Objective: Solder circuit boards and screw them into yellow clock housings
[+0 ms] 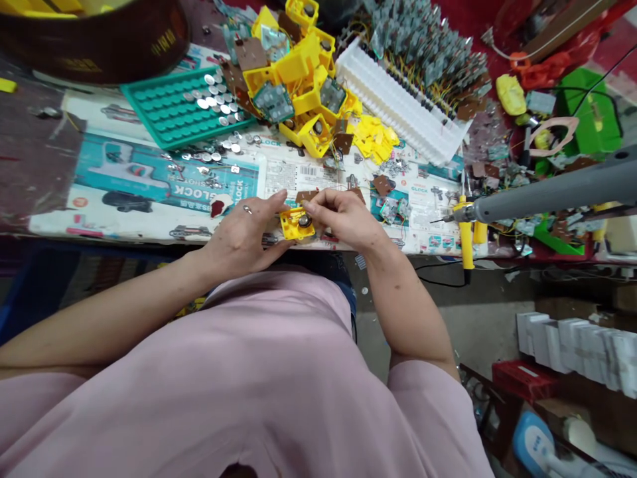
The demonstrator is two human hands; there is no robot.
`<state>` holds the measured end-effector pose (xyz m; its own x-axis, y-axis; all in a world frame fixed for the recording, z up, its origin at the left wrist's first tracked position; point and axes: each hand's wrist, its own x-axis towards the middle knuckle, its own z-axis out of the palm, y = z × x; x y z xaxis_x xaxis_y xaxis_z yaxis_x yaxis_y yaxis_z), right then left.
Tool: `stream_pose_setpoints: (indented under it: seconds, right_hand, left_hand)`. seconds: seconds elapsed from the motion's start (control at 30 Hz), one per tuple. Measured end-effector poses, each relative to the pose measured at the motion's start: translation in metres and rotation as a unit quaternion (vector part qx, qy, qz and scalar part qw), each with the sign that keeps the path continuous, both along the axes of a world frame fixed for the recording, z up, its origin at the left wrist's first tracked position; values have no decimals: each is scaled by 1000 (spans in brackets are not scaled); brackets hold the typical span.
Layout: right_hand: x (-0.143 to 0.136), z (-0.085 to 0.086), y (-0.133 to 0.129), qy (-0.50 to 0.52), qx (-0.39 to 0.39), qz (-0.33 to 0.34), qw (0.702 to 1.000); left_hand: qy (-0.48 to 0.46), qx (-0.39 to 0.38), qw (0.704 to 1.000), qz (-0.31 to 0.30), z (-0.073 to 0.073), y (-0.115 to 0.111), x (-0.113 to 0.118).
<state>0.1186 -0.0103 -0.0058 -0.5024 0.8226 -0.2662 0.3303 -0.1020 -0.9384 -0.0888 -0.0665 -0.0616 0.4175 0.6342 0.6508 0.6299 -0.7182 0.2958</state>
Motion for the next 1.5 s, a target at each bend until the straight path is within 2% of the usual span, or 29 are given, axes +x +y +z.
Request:
stream_pose_setpoints:
  seconds: [0.17,0.33,0.5,0.63,0.77,0.87,0.93,1.03,1.13,1.27,1.37,1.43,1.5]
  right_hand:
    - [-3,5,-1,35,-40,-31,998]
    - [2,7,-1,56,-96,-72,991]
    - [8,5,-3,81,-113,-92,986]
    - [11,4,-5,87,-117,-85,986]
    - [14,5,-9,96,-91,-73,989]
    - [17,4,-13,90,-36,-79,992]
    - [19,2,-18,73,15,-110,991]
    - [19,-1,-23,29,110,-164,980]
    - [17,-2,-26,-13,197,-180,964]
    - [13,-6,-29,-42,252,-197,947]
    - [13,-13,-24,17,225,-243,943]
    - [16,-18,-17,103,144,-279,944]
    - [21,-21,-10,182,60,-321,928]
  left_hand:
    - [23,-16,1000,11,1,0,-1]
    - [38,2,999,21,4,0,-2]
    - [52,-17,998,29,7,-4,-4]
    - [17,-99,995,-3,29,6,-5]
    - [36,-181,980,-69,55,34,5]
    - [85,-224,965,-102,62,55,16]
    - [125,-233,958,-107,63,63,21]
    - [171,-217,954,-115,65,70,24]
    - [204,-183,954,-124,64,76,24]
    - [232,-104,959,-128,58,79,28]
    - [198,-44,970,-130,54,76,29]
    - [151,2,975,-161,51,73,28]
    - [113,34,974,-191,49,71,24]
